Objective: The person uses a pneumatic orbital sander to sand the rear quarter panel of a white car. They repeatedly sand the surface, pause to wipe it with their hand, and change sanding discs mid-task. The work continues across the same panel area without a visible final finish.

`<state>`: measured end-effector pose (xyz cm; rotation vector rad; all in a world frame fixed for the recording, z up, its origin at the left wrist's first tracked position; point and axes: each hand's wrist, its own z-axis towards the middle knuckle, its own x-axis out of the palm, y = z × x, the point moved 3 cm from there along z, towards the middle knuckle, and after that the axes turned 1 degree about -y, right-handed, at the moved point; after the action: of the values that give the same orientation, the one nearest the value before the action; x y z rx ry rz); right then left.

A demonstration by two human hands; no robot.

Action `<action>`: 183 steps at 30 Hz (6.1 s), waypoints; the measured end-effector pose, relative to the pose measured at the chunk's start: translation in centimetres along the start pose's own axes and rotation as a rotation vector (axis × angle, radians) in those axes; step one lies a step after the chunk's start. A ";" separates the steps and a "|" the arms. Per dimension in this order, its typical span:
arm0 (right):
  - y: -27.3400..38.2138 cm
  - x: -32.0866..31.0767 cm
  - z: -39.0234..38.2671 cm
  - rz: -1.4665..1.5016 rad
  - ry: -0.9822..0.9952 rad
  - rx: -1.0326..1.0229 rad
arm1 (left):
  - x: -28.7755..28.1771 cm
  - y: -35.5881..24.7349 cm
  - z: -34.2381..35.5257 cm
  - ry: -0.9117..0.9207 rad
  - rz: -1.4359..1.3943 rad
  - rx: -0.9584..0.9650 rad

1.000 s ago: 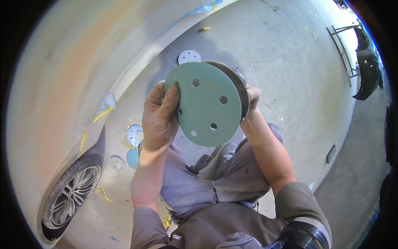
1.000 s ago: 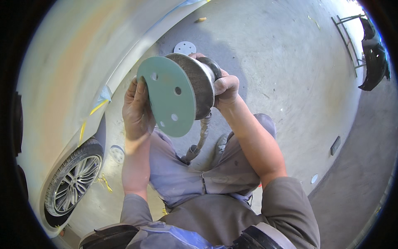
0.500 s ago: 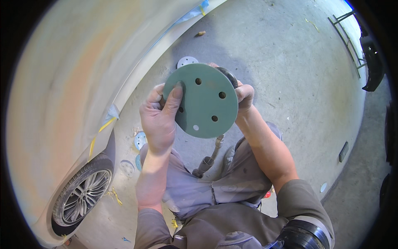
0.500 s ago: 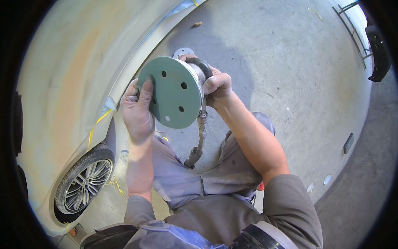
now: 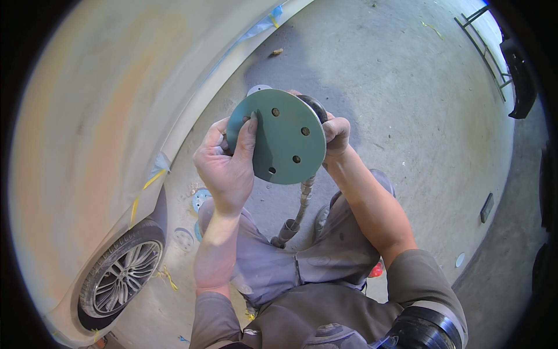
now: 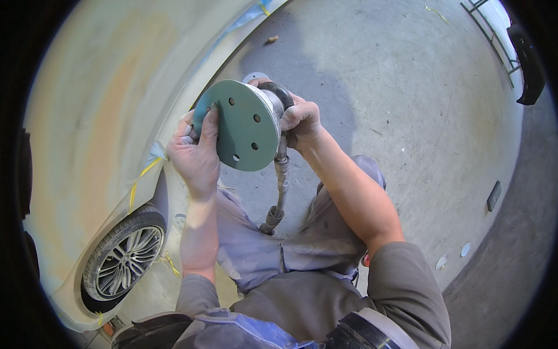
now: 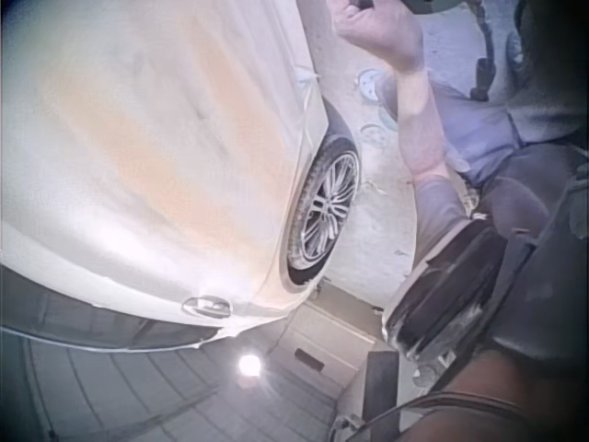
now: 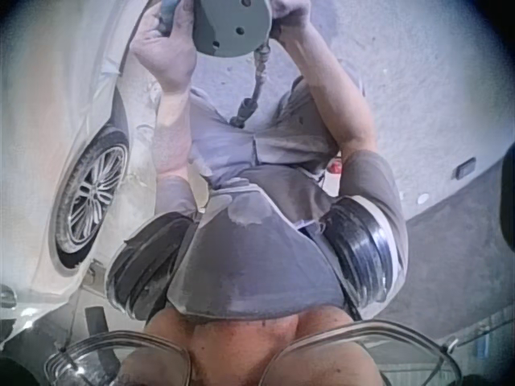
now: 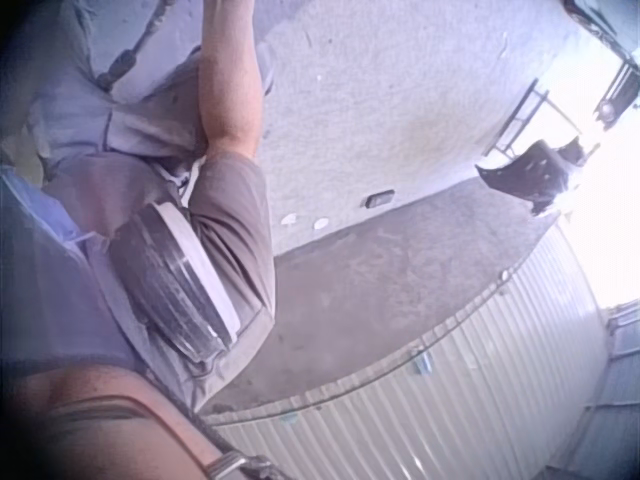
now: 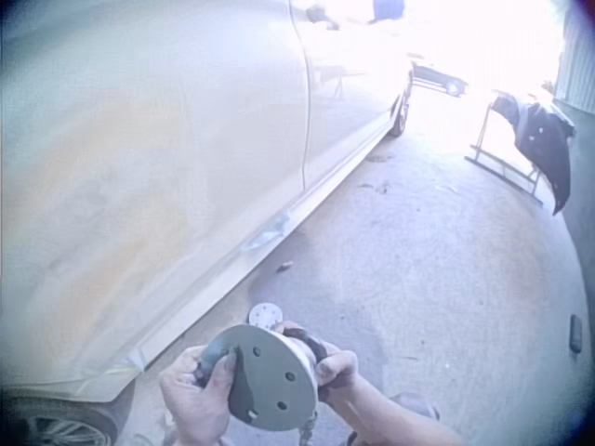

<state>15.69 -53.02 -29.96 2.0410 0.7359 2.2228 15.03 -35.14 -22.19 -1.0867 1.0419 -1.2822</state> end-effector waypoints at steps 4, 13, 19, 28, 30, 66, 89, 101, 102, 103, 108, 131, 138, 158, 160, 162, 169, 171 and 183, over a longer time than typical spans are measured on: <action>0.1 -0.2 -0.2 0.027 0.056 0.007 | 0.2 -0.3 -0.3 -0.008 0.099 0.027; 0.2 0.8 0.0 -0.088 0.046 -0.019 | 1.9 -1.0 -0.2 0.124 0.562 0.635; 1.2 1.3 0.0 -0.442 -0.133 -0.208 | 4.0 3.2 2.3 0.287 -0.052 0.024; 2.9 -0.8 1.8 -1.228 -0.665 -0.625 | -10.4 -5.7 1.4 0.245 1.023 0.489; 3.4 -0.3 2.6 -1.279 -0.695 -0.736 | -18.0 -14.1 1.4 0.055 1.235 0.704; 6.7 19.9 14.4 -1.259 -0.292 -1.388 | -43.1 -44.6 0.6 -1.221 1.879 0.982; 16.3 15.8 17.6 -1.072 -0.623 -1.131 | -48.1 -45.4 0.1 -1.218 1.907 1.000; 14.8 20.6 17.6 -1.213 -0.459 -1.428 | -50.8 -45.9 0.0 -1.251 1.975 1.071; 15.7 18.8 18.1 -1.189 -0.518 -1.324 | -51.2 -45.9 0.1 -1.266 2.018 1.095; 16.3 17.0 18.2 -1.104 -0.549 -1.250 | -51.6 -45.9 0.1 -1.276 2.001 1.046; 13.6 17.9 17.4 -1.239 -0.537 -1.540 | -51.5 -45.8 0.2 -1.222 1.969 1.025; 10.7 19.6 16.0 -1.311 -0.177 -1.565 | -50.2 -45.8 0.1 -1.265 1.821 0.875; 19.7 20.9 17.4 -1.310 -0.398 -1.429 | -46.4 -44.5 0.5 -1.378 1.762 0.892; 4.7 28.2 13.5 -1.568 0.140 -1.429 | -45.4 -43.9 0.3 -1.259 1.762 0.981; 5.4 28.0 13.5 -1.553 0.109 -1.396 | -45.9 -44.2 0.3 -1.236 1.800 0.948; 8.7 26.4 14.5 -1.520 0.023 -1.411 | -46.8 -44.5 0.2 -1.186 1.811 0.999; 19.0 21.2 17.5 -1.323 -0.325 -1.405 | -50.7 -45.8 0.0 -1.322 1.766 0.911; 15.9 22.8 16.4 -1.434 -0.289 -1.471 | -50.9 -45.8 0.0 -1.325 1.763 0.899; 10.9 24.2 15.2 -1.438 -0.211 -1.404 | -47.0 -44.5 0.2 -1.324 1.711 0.977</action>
<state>29.91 -49.72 -3.15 0.5462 0.2089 0.9507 5.45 12.17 20.90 0.1045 -0.0392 0.4726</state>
